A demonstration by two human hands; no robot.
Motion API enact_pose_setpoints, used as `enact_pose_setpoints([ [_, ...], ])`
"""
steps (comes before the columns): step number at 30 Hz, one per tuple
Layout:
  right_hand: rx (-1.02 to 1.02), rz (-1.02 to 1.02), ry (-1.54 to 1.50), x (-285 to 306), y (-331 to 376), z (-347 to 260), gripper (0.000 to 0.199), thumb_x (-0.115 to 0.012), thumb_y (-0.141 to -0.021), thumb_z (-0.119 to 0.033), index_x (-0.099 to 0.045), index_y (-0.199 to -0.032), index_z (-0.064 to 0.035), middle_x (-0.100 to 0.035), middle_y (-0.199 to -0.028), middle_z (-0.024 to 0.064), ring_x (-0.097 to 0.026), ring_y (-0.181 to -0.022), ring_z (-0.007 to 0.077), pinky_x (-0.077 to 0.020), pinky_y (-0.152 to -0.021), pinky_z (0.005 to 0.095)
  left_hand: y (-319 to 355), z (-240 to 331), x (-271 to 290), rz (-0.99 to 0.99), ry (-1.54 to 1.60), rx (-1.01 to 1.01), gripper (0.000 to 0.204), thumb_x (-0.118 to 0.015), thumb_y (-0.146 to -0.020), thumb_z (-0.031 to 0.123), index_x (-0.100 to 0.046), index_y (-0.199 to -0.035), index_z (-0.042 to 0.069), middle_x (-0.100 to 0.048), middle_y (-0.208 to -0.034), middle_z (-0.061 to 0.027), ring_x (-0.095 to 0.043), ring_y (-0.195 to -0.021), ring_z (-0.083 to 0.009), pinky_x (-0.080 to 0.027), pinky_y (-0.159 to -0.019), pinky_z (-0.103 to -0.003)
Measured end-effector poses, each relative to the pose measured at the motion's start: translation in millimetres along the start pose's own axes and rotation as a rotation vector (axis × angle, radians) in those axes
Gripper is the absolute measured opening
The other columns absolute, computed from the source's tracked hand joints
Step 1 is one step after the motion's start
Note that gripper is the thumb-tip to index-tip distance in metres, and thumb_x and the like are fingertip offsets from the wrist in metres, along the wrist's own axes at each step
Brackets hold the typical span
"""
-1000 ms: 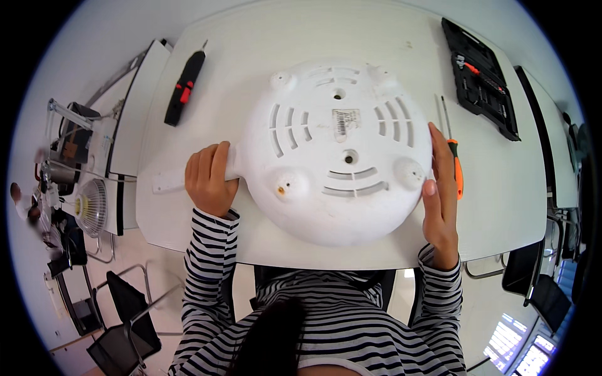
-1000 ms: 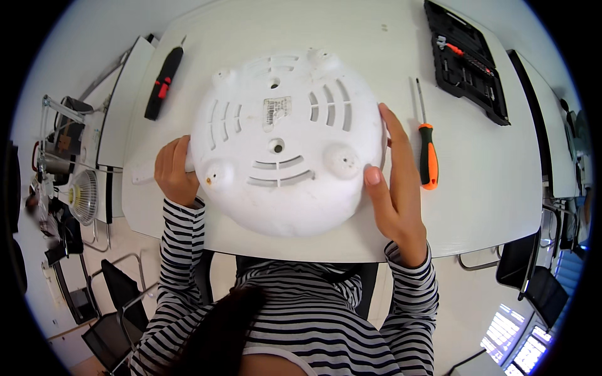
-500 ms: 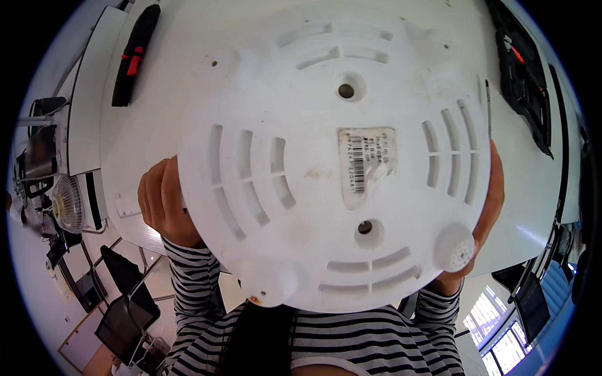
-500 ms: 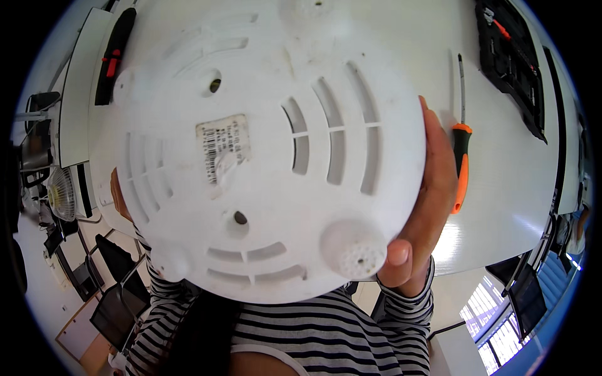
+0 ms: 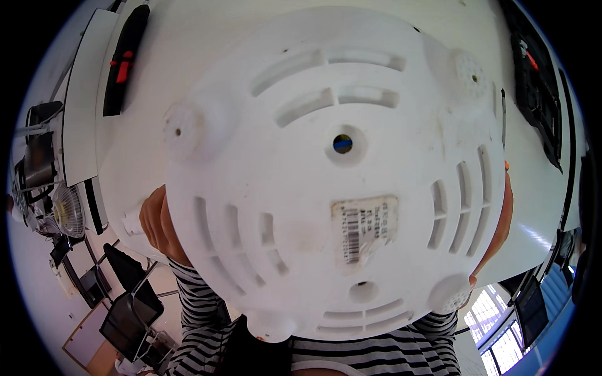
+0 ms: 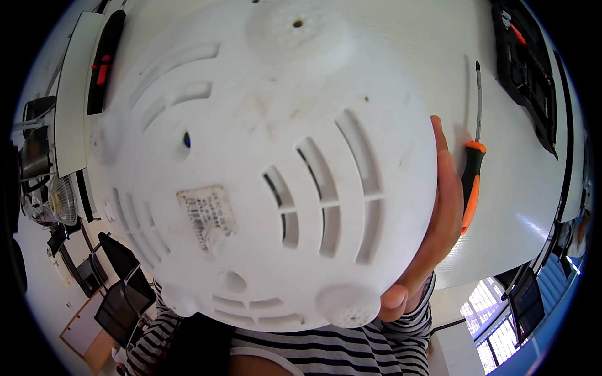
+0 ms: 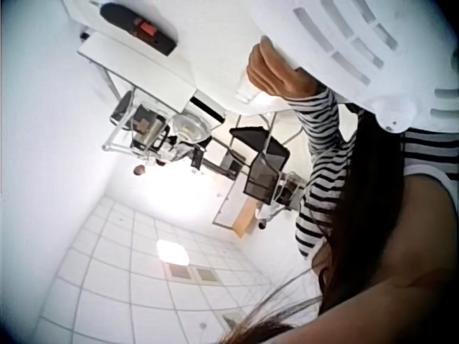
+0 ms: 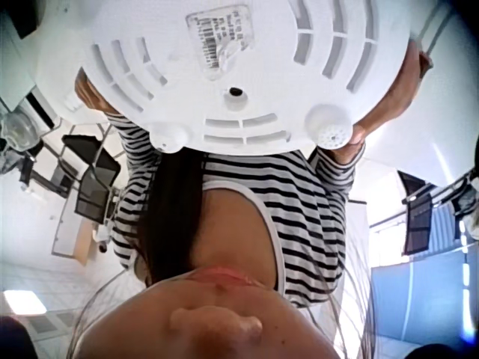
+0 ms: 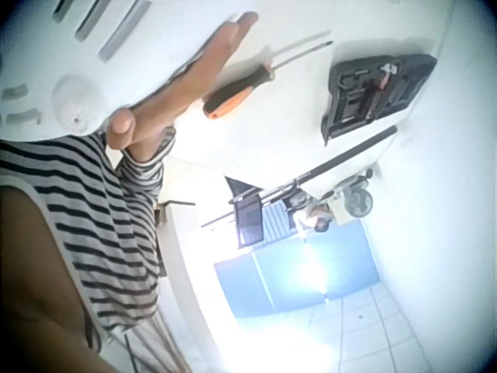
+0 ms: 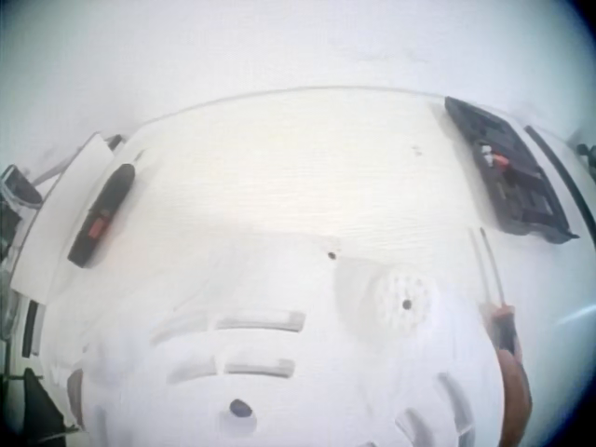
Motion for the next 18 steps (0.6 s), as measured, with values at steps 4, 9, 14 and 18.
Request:
enact_pose_setpoints([
  [4,-0.012,0.012,-0.091,-8.4,0.4,11.2,0.111,-0.06,-0.064,-0.07,-0.023,-0.132,0.0102,-0.024,-0.135,0.0352,-0.035,-0.124,0.042,-0.0337,-0.099,0.0502,16.7,-11.1,-5.7,0.025,-0.003,-0.005,0.041,-0.066,-0.069,0.022,-0.055,-0.103,0.0,-0.059,-0.095,-0.0145,-0.058,-0.081,-0.0278,-0.045,-0.074,-0.038],
  [9,0.049,-0.024,0.005,0.2,-2.9,16.9,0.118,-0.06,-0.06,-0.075,-0.023,-0.131,0.0106,-0.026,-0.133,0.0362,-0.036,-0.122,0.0432,-0.0349,-0.098,0.0494,13.3,-17.5,-8.4,-0.02,-0.005,-0.015,0.039,-0.064,-0.07,0.024,-0.057,-0.098,-0.001,-0.06,-0.09,-0.0145,-0.058,-0.077,-0.0279,-0.044,-0.072,-0.038],
  [14,0.114,0.02,0.004,-4.7,-3.2,14.1,0.119,-0.056,-0.059,-0.079,-0.024,-0.13,0.0108,-0.027,-0.131,0.0375,-0.038,-0.121,0.0441,-0.0375,-0.096,0.0491,1.8,-13.0,-3.6,-0.037,0.037,-0.005,0.039,-0.064,-0.07,0.025,-0.057,-0.097,-0.001,-0.06,-0.088,-0.0144,-0.057,-0.076,-0.0279,-0.044,-0.071,-0.038],
  [18,0.059,-0.011,0.182,1.5,0.0,2.6,0.105,-0.047,-0.069,-0.075,-0.026,-0.13,0.0081,-0.028,-0.13,0.0388,-0.04,-0.119,0.0447,-0.0399,-0.093,0.0497,-7.5,-8.0,-7.2,-0.054,0.113,-0.008,0.039,-0.064,-0.07,0.026,-0.058,-0.096,-0.002,-0.06,-0.086,-0.0143,-0.057,-0.075,-0.0279,-0.044,-0.071,-0.038],
])
Point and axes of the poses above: each hand's wrist, its own y-axis away from the middle knuckle, its own x-axis out of the back of the hand, z = x × y, the point moved 3 cm from there along -y, towards the middle knuckle
